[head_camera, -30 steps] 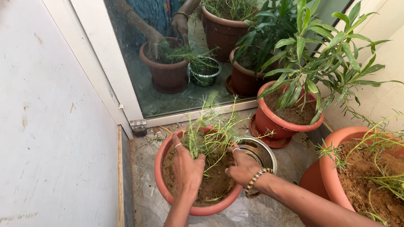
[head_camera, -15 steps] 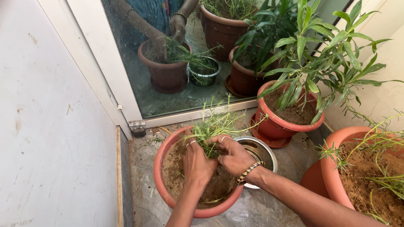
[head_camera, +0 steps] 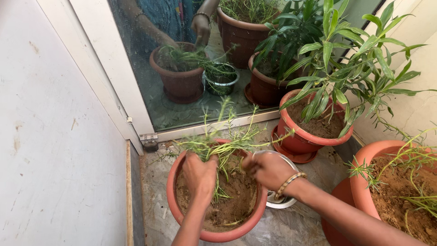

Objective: The person plants a small plant into a terracotta pot, presses soil around the base, and waters it using a metal cup. They then move to a second pot, plant a thin-leafed plant, add soil, and water it. Finally, they add more soil to a third pot containing a similar plant.

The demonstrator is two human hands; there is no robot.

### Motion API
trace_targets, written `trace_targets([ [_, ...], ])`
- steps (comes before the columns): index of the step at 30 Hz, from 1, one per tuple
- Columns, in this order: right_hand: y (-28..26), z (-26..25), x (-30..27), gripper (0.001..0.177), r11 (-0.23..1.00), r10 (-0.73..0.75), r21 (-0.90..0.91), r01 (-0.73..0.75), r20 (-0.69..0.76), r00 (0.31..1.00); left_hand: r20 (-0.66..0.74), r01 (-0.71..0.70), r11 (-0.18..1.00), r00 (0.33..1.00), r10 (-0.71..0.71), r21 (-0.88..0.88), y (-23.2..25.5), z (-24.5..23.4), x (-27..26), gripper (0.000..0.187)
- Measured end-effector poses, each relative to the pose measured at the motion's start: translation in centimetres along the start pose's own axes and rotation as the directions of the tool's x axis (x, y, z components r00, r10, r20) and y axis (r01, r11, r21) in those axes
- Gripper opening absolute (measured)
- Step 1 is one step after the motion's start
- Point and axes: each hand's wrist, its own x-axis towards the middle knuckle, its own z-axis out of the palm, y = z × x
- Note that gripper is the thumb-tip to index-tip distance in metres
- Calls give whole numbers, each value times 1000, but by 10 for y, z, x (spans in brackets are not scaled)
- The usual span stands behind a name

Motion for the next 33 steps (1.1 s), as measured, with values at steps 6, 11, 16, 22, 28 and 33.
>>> trace_targets([
  [6, -1, 32, -13, 53, 800, -304, -482, 357, 188, 934, -152, -177, 984, 973, 172, -19, -13, -14, -2, 35],
  [11, -17, 33, -26, 47, 693, -87, -660, 291, 324, 942, -121, -114, 991, 987, 105, -71, -14, -25, -5, 33],
  [16, -10, 49, -23, 68, 732, -364, -491, 473, 305, 880, -149, -166, 984, 977, 156, -63, -17, -28, -3, 32],
  [22, -14, 88, 10, 76, 706, -349, -526, 474, 325, 879, -179, -204, 979, 964, 197, -20, -22, -27, -4, 34],
  [28, -15, 92, 22, 71, 590, -226, -674, 444, 390, 893, -166, -217, 974, 965, 203, -72, -22, -34, -8, 34],
  [33, 4, 93, 3, 75, 486, -431, -682, 546, 357, 829, -153, -195, 979, 971, 185, -55, -17, -34, -11, 33],
])
